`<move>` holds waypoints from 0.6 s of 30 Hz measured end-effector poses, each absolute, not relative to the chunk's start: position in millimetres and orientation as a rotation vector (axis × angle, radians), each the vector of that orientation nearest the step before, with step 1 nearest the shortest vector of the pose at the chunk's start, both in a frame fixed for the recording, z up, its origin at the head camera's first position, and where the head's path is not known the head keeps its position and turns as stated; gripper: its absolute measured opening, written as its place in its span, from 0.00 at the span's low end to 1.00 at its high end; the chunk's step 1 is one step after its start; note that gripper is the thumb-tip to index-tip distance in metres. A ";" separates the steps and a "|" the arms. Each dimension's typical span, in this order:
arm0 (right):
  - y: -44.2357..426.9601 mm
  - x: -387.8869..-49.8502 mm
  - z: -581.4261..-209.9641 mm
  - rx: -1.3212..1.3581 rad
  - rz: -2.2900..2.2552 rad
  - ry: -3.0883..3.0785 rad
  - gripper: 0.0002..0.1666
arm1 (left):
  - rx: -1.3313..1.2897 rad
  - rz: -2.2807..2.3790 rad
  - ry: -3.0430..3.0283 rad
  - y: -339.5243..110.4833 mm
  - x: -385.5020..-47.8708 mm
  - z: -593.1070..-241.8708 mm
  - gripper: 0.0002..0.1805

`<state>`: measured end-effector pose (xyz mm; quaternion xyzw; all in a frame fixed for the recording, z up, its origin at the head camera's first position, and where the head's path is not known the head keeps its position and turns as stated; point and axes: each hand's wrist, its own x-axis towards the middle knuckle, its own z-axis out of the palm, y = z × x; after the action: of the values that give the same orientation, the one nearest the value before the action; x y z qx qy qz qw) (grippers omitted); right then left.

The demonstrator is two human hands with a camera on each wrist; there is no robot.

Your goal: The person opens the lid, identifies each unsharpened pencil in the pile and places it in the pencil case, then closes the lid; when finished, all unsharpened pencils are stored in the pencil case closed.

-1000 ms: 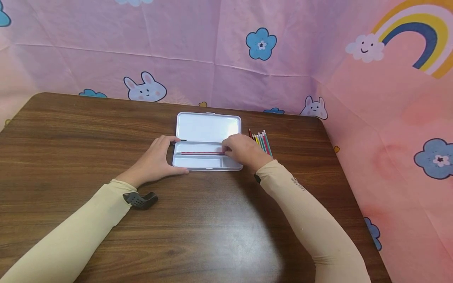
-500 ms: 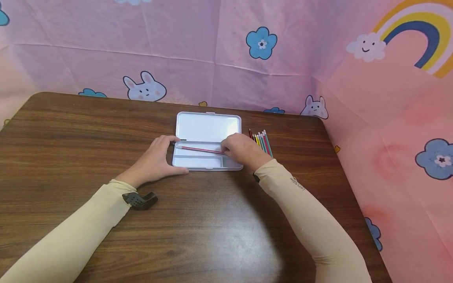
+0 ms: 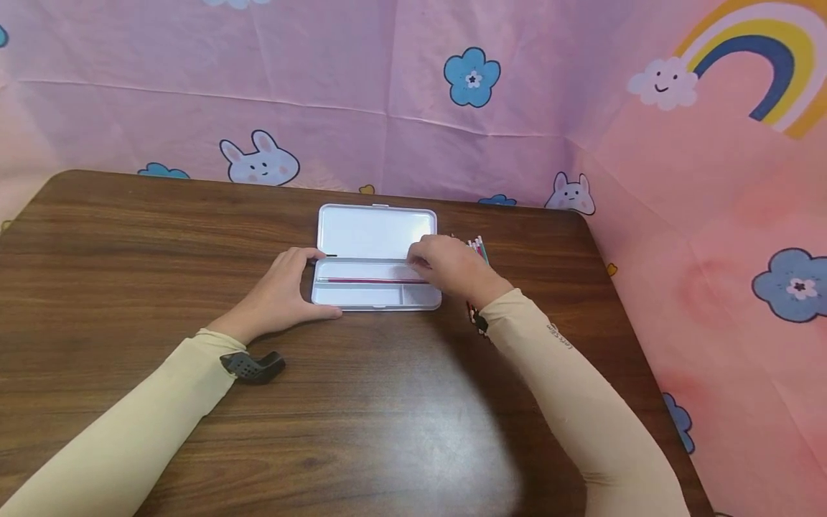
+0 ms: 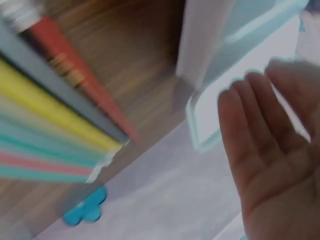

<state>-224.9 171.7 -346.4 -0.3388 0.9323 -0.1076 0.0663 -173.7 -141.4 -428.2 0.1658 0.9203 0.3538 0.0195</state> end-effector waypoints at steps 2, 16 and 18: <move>186.3 -222.3 -342.1 -0.936 -0.366 2.891 0.11 | 0.515 1.105 2.853 -140.5 -173.2 -427.6 0.57; 281.8 -196.7 -352.8 -0.318 -0.575 2.783 0.19 | 0.515 1.102 2.859 -141.5 -174.3 -430.3 0.58; 284.4 -189.5 -355.7 -0.332 -0.546 2.796 0.17 | 0.519 1.099 2.853 -140.9 -174.2 -428.7 0.57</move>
<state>-189.5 284.4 -355.7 -0.1148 0.9658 -0.1885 0.1363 -174.2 -140.9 -428.7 0.1674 0.9198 0.3543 0.0202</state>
